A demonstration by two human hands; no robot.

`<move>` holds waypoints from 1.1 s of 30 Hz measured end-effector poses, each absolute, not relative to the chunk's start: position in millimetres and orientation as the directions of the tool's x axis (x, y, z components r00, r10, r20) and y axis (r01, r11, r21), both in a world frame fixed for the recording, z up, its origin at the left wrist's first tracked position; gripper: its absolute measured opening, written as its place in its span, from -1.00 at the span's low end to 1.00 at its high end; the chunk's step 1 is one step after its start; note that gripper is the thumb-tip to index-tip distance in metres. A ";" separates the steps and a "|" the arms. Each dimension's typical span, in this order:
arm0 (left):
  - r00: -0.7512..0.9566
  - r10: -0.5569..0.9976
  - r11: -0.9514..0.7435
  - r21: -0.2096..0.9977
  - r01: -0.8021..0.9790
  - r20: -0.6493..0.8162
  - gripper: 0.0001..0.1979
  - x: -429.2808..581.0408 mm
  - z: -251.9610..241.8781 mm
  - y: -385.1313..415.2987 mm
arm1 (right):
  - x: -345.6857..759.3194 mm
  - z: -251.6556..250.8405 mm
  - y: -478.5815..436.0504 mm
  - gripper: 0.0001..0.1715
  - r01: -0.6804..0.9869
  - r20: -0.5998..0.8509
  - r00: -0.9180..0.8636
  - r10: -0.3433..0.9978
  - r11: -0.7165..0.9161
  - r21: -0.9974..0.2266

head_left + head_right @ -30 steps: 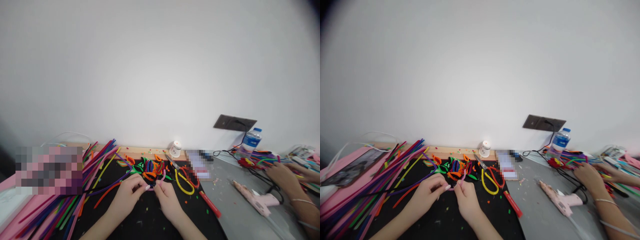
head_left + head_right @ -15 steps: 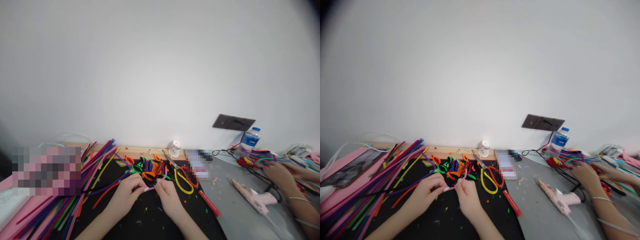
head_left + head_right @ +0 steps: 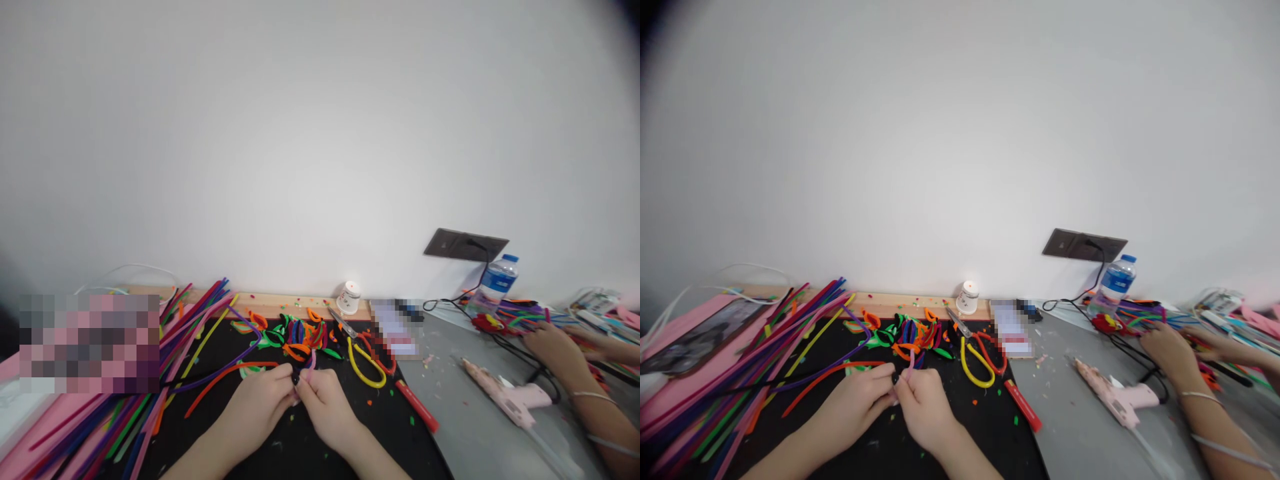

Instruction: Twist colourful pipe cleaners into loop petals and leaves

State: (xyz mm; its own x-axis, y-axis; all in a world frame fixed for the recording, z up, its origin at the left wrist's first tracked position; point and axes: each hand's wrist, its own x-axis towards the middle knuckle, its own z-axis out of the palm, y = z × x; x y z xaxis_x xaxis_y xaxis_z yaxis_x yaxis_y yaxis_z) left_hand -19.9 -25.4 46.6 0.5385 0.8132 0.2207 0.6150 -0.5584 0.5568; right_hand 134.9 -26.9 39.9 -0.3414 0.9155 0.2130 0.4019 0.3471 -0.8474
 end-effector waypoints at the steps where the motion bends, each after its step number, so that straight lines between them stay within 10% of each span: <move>1: 0.522 0.821 -0.547 0.580 0.603 0.231 -0.77 -19.3 47.3 -25.9 | 135.8 39.6 -25.9 -0.60 0.381 0.212 -0.318 0.924 0.330 -0.864; 10: 0.263 0.963 -0.089 0.986 0.139 0.050 -0.71 -16.8 46.4 -18.2 | 150.8 36.1 -13.9 -0.61 0.184 0.200 -0.156 0.967 0.227 -0.956; 22: 0.290 0.956 0.047 0.999 -0.028 -0.037 -0.77 -18.6 40.1 -10.5 | 149.0 54.8 -21.6 -0.71 0.470 0.300 -0.301 0.905 0.414 -0.780; 33: 0.263 0.965 0.024 0.997 -0.076 -0.003 -0.79 -16.3 38.0 -12.0 | 149.6 50.3 -18.0 -0.63 0.183 0.175 -0.146 0.974 0.200 -0.962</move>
State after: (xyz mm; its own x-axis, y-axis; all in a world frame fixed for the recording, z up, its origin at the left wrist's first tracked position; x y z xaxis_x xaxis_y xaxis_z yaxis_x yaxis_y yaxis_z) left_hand -16.3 -12.0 38.0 0.2632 0.9647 -0.0034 -0.0763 0.0244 0.9968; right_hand 149.6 -18.0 50.3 -0.1458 0.9737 0.1749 0.1831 0.2003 -0.9625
